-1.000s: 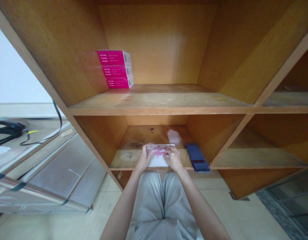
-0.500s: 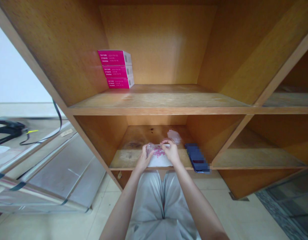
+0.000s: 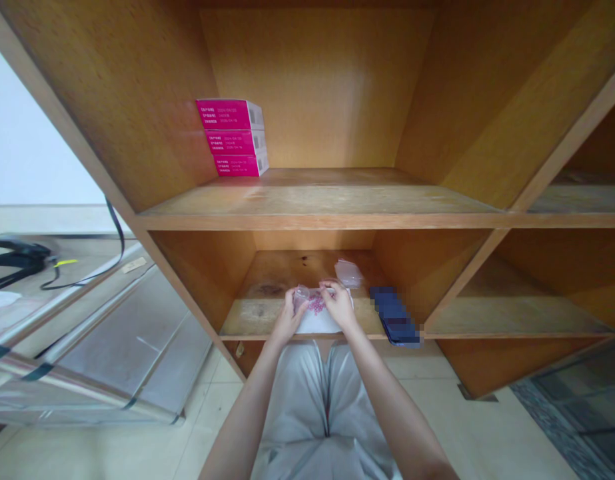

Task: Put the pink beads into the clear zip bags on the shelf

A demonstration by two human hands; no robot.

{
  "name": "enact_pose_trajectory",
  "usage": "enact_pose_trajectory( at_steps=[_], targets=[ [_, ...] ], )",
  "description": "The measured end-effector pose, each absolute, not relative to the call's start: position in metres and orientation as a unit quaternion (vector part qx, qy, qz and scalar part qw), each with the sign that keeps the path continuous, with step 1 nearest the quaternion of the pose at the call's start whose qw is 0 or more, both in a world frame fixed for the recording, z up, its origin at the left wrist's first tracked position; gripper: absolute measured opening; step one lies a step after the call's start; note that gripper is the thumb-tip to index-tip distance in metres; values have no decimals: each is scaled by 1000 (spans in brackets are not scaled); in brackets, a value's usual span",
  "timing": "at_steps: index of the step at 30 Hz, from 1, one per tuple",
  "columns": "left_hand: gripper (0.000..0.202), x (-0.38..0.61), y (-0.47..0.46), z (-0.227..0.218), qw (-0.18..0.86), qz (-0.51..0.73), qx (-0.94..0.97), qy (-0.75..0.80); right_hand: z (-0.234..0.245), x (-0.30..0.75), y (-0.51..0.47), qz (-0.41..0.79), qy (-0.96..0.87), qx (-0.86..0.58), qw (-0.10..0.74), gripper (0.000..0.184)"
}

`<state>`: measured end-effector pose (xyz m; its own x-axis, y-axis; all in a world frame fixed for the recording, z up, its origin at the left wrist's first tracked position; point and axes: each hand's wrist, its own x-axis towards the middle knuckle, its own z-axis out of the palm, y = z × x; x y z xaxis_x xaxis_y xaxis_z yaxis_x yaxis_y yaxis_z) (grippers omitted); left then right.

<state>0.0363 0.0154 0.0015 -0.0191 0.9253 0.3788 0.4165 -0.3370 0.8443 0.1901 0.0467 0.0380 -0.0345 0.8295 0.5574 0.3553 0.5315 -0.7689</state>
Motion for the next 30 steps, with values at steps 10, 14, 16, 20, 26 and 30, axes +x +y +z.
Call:
enact_pose_trajectory(
  at_steps=[10, 14, 16, 20, 26, 30],
  targets=[
    [42, 37, 13, 4, 262, 490, 647, 523, 4, 196, 23, 95, -722, -513, 455, 11],
    [42, 37, 13, 3, 259, 495, 649, 517, -1, 186, 11, 60, -737, -534, 411, 17],
    [41, 37, 14, 3, 261, 492, 650, 517, -1, 182, 9, 46, -738, -545, 395, 16],
    [41, 37, 15, 1, 265, 491, 647, 519, -3, 178, 9, 30, -739, -563, 370, 12],
    [42, 36, 16, -2, 267, 491, 645, 521, -7, 176, 10, 25, -739, -568, 362, 6],
    [42, 36, 16, -3, 263, 495, 645, 519, -8, 175, 9, 36, -734, -563, 377, 5]
  ],
)
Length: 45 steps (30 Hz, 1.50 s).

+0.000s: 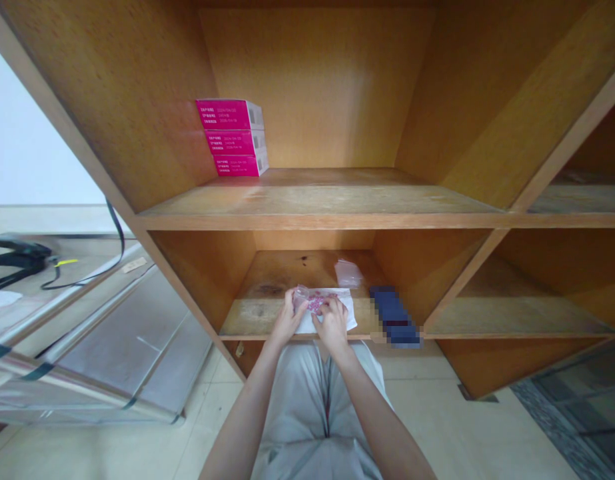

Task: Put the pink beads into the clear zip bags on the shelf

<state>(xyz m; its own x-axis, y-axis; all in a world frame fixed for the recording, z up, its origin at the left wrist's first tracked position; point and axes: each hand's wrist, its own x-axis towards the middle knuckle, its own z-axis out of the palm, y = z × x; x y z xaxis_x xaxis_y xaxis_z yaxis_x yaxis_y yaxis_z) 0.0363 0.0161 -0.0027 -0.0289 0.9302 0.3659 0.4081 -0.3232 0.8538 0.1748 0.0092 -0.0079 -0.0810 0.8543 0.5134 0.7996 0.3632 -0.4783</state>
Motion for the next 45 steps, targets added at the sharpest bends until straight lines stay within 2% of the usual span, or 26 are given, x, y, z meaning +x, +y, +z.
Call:
enact_pose_trajectory(
  at_steps=[12, 20, 29, 45],
  targets=[
    [43, 37, 16, 0, 272, 497, 642, 517, 18, 185, 36, 143, -664, -523, 515, 14],
    [42, 36, 15, 0, 274, 498, 647, 508, 32, 168, 52, 250, -638, -471, 555, 15],
    [41, 35, 17, -2, 269, 501, 652, 502, 28, 155, 57, 338, -643, -416, 547, 15],
    [40, 37, 14, 2, 271, 498, 644, 514, 41, 161, 45, 346, -705, -368, 497, 16]
  ],
)
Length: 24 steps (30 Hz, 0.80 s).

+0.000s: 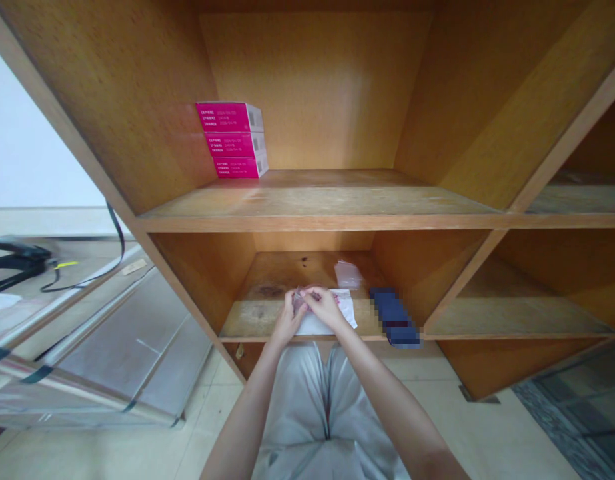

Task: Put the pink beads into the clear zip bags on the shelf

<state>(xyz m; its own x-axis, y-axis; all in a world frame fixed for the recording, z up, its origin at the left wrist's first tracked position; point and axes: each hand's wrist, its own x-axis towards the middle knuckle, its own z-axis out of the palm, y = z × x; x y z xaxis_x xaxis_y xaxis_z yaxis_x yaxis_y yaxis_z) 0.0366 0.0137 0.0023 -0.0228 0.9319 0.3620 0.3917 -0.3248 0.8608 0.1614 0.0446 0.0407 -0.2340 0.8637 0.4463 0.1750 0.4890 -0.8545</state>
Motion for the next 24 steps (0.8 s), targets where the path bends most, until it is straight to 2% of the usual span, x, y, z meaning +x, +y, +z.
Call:
enact_pose_trajectory(
  at_steps=[5, 9, 24],
  targets=[
    [38, 37, 16, 0, 266, 503, 648, 505, 44, 169, 36, 278, -743, -384, 472, 13],
    [38, 37, 18, -2, 259, 503, 644, 515, 39, 173, 38, 268, -766, -388, 437, 13],
    [58, 37, 16, -1, 254, 523, 637, 506, 42, 183, 49, 444, -702, -352, 431, 12]
  ],
)
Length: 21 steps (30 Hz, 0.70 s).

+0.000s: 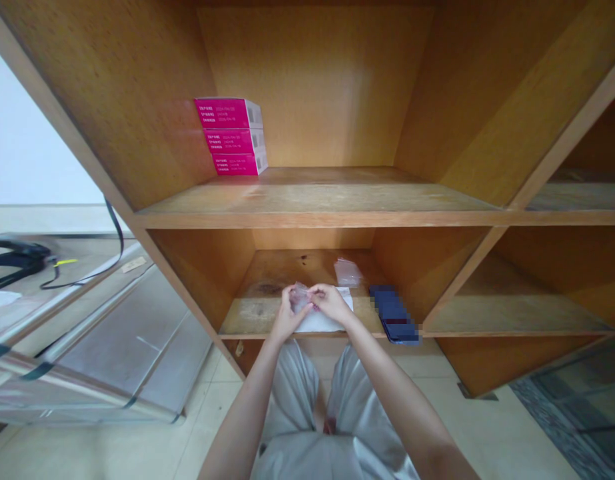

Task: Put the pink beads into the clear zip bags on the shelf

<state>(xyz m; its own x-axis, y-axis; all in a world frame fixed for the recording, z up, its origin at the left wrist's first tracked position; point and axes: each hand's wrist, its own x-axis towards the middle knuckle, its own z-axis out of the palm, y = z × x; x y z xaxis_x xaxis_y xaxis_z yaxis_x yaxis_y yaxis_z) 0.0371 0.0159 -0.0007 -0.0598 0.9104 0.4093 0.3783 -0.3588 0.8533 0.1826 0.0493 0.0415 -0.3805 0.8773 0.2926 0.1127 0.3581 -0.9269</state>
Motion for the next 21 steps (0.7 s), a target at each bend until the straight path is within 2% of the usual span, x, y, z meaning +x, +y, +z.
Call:
enact_pose_trajectory(
  at_steps=[6, 12, 21],
  targets=[
    [46, 35, 21, -3, 287, 568, 587, 501, 38, 186, 53, 473, -692, -339, 427, 14],
    [40, 25, 24, 8, 405, 572, 506, 502, 45, 186, 50, 477, -685, -338, 435, 15],
    [34, 1, 34, 46, 461, 480, 588, 460, 46, 188, 58, 440, -716, -318, 438, 18]
  ],
)
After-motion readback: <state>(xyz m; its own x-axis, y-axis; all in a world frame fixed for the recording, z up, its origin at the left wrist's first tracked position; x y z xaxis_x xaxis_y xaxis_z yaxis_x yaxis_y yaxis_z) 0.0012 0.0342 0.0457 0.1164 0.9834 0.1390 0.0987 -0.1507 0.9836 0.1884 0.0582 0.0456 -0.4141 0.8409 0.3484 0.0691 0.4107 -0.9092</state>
